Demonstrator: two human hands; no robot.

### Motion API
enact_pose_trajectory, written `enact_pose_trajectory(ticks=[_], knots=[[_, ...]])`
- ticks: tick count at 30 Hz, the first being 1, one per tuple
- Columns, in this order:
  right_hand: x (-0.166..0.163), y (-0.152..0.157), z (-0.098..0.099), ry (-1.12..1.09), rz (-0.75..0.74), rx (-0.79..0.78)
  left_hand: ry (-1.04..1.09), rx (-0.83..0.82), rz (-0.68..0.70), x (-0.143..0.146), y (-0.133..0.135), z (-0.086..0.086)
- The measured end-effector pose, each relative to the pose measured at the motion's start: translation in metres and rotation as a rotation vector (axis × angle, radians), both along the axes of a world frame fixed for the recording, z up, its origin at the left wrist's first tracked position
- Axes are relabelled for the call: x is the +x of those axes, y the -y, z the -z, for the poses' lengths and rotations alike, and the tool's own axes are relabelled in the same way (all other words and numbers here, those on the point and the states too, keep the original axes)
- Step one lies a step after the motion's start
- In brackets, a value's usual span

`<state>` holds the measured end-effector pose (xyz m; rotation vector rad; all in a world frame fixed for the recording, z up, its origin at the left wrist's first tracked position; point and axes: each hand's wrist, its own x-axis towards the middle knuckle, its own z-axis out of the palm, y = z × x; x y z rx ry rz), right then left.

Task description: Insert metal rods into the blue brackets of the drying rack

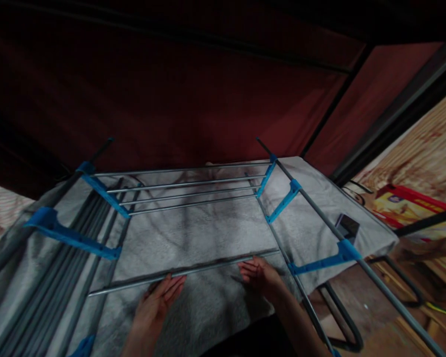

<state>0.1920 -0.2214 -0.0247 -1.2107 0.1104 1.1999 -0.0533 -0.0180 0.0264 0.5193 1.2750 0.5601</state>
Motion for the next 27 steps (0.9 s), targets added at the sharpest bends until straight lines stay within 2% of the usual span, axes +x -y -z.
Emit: enact_pose_trajectory(ticks=[4,7,9,12,15,17,20,22,24,27], knots=[[-0.004,0.003,-0.015,-0.013,-0.14,-0.015,-0.057,-0.011,0.039,-0.002,0.002,0.001],[-0.006,0.003,-0.03,-0.004,-0.169,-0.035,-0.081,-0.017,0.08,-0.008,0.0,0.007],[-0.002,0.0,-0.04,0.041,-0.132,-0.015,-0.095,-0.035,0.133,-0.013,-0.003,0.013],[0.017,-0.005,-0.054,0.177,-0.001,0.022,-0.129,-0.095,0.237,-0.02,-0.008,0.02],[0.044,-0.005,-0.056,0.349,0.176,-0.047,-0.169,-0.1,0.296,-0.024,-0.005,0.022],[0.058,-0.004,-0.051,0.461,0.262,-0.116,-0.185,0.022,0.267,-0.023,-0.002,0.019],[0.066,-0.01,-0.038,0.522,0.284,-0.142,-0.289,0.4,0.108,-0.023,-0.009,0.009],[0.061,-0.024,-0.033,0.515,0.214,-0.136,-0.468,0.684,0.005,-0.03,-0.023,0.002],[0.05,-0.048,-0.032,0.508,0.119,-0.103,-0.701,0.883,-0.021,-0.043,-0.039,-0.004],[0.023,-0.102,-0.034,0.537,-0.015,-0.011,-1.062,0.979,0.066,-0.064,-0.059,-0.008]])
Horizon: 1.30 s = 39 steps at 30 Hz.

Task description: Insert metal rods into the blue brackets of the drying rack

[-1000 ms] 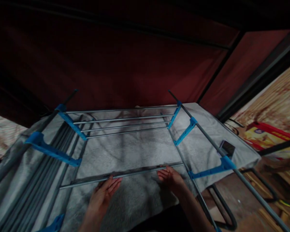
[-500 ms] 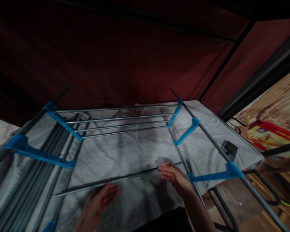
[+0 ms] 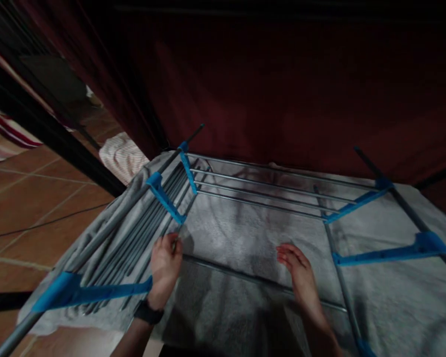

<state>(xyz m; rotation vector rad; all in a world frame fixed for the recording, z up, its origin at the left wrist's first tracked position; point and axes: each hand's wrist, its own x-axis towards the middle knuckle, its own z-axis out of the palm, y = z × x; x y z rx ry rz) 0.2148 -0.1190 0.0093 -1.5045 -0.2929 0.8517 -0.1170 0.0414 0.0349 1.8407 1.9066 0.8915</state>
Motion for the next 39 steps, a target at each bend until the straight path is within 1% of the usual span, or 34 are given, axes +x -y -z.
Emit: enact_pose_trajectory(ticks=[2,4,6,8,11,14,16,19,21,25,29,34,37,39], knots=[[-0.022,-0.044,0.0,0.061,-0.138,0.023,-0.194,-0.031,-0.015,-0.007,-0.007,-0.001],[-0.048,-0.091,0.002,0.168,-0.325,0.033,-0.332,-0.102,-0.015,-0.007,-0.011,0.0],[-0.079,-0.137,0.003,0.215,-0.44,0.04,-0.42,-0.168,-0.01,-0.003,-0.015,0.001],[-0.111,-0.178,0.003,0.324,-0.597,0.053,-0.46,-0.206,-0.007,0.0,-0.019,0.003],[-0.153,-0.226,-0.002,0.479,-0.761,0.105,-0.478,-0.252,-0.02,0.001,-0.025,0.006],[-0.177,-0.255,-0.006,0.782,-0.987,0.134,-0.492,-0.26,-0.05,0.0,-0.026,0.01],[-0.183,-0.267,-0.004,0.928,-1.097,0.138,-0.49,-0.238,-0.053,0.0,-0.024,0.012],[-0.181,-0.276,0.003,1.063,-1.23,0.177,-0.458,-0.222,-0.047,0.001,-0.023,0.015],[-0.177,-0.279,0.009,1.121,-1.283,0.212,-0.423,-0.231,-0.056,0.001,-0.023,0.018],[-0.174,-0.28,0.014,1.126,-1.28,0.237,-0.337,-0.226,-0.089,0.0,-0.026,0.022],[-0.176,-0.276,0.012,1.134,-1.261,0.225,-0.272,-0.244,-0.098,0.0,-0.027,0.023],[-0.18,-0.276,0.003,1.192,-1.281,0.194,-0.338,-0.28,-0.095,0.003,-0.03,0.018],[-0.182,-0.272,-0.003,1.222,-1.29,0.156,-0.429,-0.285,-0.049,0.001,-0.03,0.009],[-0.179,-0.262,-0.007,1.226,-1.26,0.146,-0.487,-0.249,-0.009,-0.001,-0.027,0.003]])
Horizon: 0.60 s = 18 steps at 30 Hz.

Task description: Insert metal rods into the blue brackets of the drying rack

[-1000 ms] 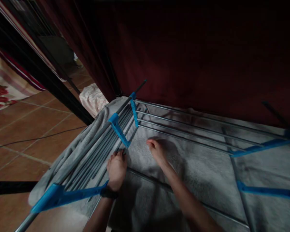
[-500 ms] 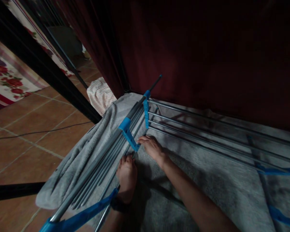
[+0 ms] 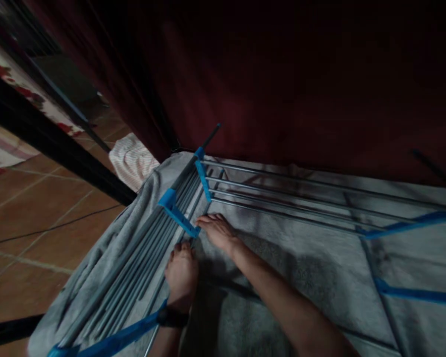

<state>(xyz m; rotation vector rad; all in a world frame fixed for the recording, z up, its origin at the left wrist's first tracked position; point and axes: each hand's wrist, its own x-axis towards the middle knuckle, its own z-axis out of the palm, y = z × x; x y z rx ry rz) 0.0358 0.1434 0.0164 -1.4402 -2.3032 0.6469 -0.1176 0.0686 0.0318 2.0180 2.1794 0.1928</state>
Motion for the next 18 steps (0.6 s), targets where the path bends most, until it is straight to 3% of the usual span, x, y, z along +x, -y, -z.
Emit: enact_pose_trajectory(ticks=[2,4,7,10,13,15,18], knots=[[0.01,0.019,-0.003,-0.028,0.064,0.022,0.024,0.1,0.064,0.0,0.003,-0.001],[0.027,0.049,-0.004,-0.087,0.178,0.045,0.18,0.223,0.155,0.008,0.003,0.002],[0.064,0.111,-0.006,-0.273,0.413,0.056,0.536,0.141,0.348,0.044,0.0,0.008],[0.11,0.187,-0.005,-0.435,0.762,0.088,0.809,-0.132,0.557,0.109,0.004,0.004],[0.157,0.261,0.002,-0.451,1.188,0.161,0.847,-0.198,0.764,0.186,0.015,-0.006],[0.185,0.303,0.01,-0.338,1.403,0.229,0.81,-0.212,0.984,0.237,0.024,-0.01],[0.216,0.347,0.025,-0.095,1.527,0.307,0.718,-0.194,1.3,0.302,0.038,-0.005]])
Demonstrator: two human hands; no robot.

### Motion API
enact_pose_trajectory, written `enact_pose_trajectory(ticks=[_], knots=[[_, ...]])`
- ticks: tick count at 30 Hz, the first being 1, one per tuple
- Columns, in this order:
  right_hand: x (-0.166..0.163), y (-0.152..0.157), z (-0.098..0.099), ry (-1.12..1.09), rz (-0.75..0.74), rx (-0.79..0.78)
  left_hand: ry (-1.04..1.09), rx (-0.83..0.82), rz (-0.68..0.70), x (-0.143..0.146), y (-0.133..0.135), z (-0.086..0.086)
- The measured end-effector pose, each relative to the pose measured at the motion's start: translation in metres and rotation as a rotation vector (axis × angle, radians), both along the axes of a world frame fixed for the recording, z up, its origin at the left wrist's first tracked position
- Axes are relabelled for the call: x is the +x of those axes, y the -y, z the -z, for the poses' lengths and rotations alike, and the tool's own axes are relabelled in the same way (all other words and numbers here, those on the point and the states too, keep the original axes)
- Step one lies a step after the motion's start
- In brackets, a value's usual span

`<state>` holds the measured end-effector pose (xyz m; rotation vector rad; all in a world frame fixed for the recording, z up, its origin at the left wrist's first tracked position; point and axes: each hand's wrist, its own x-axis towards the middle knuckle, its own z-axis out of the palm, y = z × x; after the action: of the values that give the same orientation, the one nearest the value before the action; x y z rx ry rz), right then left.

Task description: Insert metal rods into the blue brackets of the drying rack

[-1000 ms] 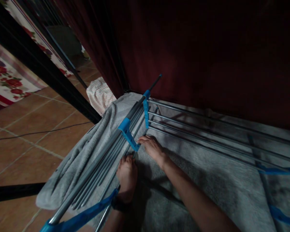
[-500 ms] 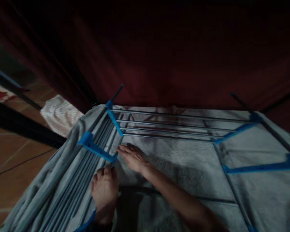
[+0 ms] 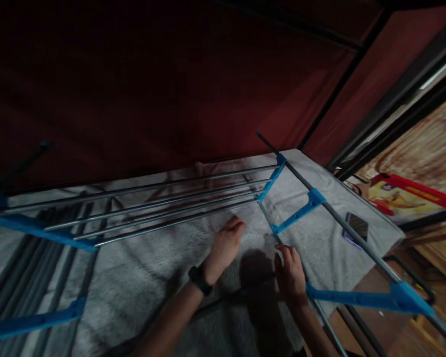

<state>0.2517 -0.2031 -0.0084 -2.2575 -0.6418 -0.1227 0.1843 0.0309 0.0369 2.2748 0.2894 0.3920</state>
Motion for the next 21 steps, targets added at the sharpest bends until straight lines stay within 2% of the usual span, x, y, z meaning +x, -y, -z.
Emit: enact_pose_trajectory(ticks=[4,10,17,21], knots=[[0.022,0.024,0.014,0.142,0.096,-0.163,-0.024,0.174,0.239,0.065,0.013,0.017],[0.033,0.016,0.016,0.118,0.132,-0.332,-0.111,0.352,0.407,0.124,0.023,0.032],[0.038,0.014,0.021,0.114,0.15,-0.341,-0.062,0.544,0.537,0.142,0.018,0.051],[0.039,0.013,0.022,0.096,0.157,-0.335,-0.043,0.589,0.614,0.145,0.011,0.052]])
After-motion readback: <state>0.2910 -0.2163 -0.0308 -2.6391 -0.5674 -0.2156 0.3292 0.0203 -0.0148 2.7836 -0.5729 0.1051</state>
